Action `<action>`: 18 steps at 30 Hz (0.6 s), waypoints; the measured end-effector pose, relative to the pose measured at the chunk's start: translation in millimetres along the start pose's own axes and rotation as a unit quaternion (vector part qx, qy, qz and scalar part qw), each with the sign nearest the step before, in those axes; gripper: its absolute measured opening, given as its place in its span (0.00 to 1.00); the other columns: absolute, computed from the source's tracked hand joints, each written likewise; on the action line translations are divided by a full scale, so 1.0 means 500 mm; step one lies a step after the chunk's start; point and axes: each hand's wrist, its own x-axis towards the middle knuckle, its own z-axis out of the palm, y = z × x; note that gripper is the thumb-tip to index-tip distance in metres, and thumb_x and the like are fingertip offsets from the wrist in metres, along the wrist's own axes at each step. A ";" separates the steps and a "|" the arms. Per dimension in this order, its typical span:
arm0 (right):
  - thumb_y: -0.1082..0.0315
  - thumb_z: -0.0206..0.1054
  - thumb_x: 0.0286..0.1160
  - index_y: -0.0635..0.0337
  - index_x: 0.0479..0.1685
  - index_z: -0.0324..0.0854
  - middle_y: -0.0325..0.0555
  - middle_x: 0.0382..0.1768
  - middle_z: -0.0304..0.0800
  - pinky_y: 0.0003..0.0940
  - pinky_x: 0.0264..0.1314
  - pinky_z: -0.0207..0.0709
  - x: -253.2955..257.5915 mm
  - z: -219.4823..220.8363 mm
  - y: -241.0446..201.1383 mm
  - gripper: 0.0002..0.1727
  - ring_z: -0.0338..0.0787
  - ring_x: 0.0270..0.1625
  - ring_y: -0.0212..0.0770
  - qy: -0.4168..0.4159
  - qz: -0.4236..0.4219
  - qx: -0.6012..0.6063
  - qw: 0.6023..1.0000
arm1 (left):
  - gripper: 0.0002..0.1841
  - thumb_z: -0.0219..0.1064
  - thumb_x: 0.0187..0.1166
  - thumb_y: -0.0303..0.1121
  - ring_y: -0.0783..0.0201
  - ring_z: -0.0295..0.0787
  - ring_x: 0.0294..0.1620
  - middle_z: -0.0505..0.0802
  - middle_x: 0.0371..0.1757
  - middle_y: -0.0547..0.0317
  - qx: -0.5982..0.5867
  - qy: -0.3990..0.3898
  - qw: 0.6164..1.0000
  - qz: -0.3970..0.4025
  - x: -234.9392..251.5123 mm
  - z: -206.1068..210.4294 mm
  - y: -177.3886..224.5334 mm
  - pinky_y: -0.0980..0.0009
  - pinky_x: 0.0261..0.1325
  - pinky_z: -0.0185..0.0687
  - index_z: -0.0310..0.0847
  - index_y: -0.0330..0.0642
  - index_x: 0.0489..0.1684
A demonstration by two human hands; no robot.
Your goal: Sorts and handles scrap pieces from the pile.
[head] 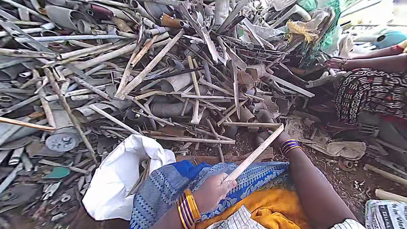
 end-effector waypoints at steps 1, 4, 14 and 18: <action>0.52 0.58 0.88 0.67 0.75 0.76 0.68 0.70 0.84 0.67 0.75 0.71 0.000 -0.004 0.006 0.29 0.83 0.74 0.65 0.009 0.016 0.018 1.000 | 0.15 0.57 0.91 0.43 0.76 0.65 0.17 0.71 0.20 0.71 -0.005 0.004 1.000 0.004 0.007 -0.003 -0.002 0.77 0.24 0.64 0.77 0.40 0.44; 0.61 0.52 0.92 0.70 0.82 0.65 0.69 0.74 0.79 0.60 0.81 0.67 -0.013 -0.040 0.021 0.27 0.78 0.79 0.62 0.069 0.096 0.181 0.976 | 0.08 0.63 0.87 0.36 0.77 0.65 0.14 0.72 0.18 0.73 -0.073 0.017 0.997 0.007 0.034 -0.014 0.012 0.80 0.21 0.64 0.76 0.43 0.41; 0.63 0.55 0.90 0.76 0.81 0.61 0.66 0.53 0.86 0.47 0.60 0.80 -0.042 -0.018 0.063 0.28 0.89 0.50 0.50 0.399 -0.023 0.432 0.809 | 0.08 0.55 0.92 0.31 0.78 0.59 0.08 0.66 0.12 0.72 -0.239 0.039 0.968 0.064 0.184 -0.039 0.159 0.84 0.12 0.60 0.73 0.42 0.41; 0.62 0.58 0.89 0.71 0.81 0.66 0.66 0.58 0.88 0.52 0.69 0.77 -0.027 -0.014 0.071 0.27 0.89 0.59 0.57 0.293 -0.035 0.403 0.866 | 0.08 0.54 0.92 0.29 0.79 0.60 0.07 0.67 0.11 0.72 -0.257 0.054 0.958 0.112 0.242 -0.026 0.184 0.85 0.11 0.61 0.75 0.39 0.43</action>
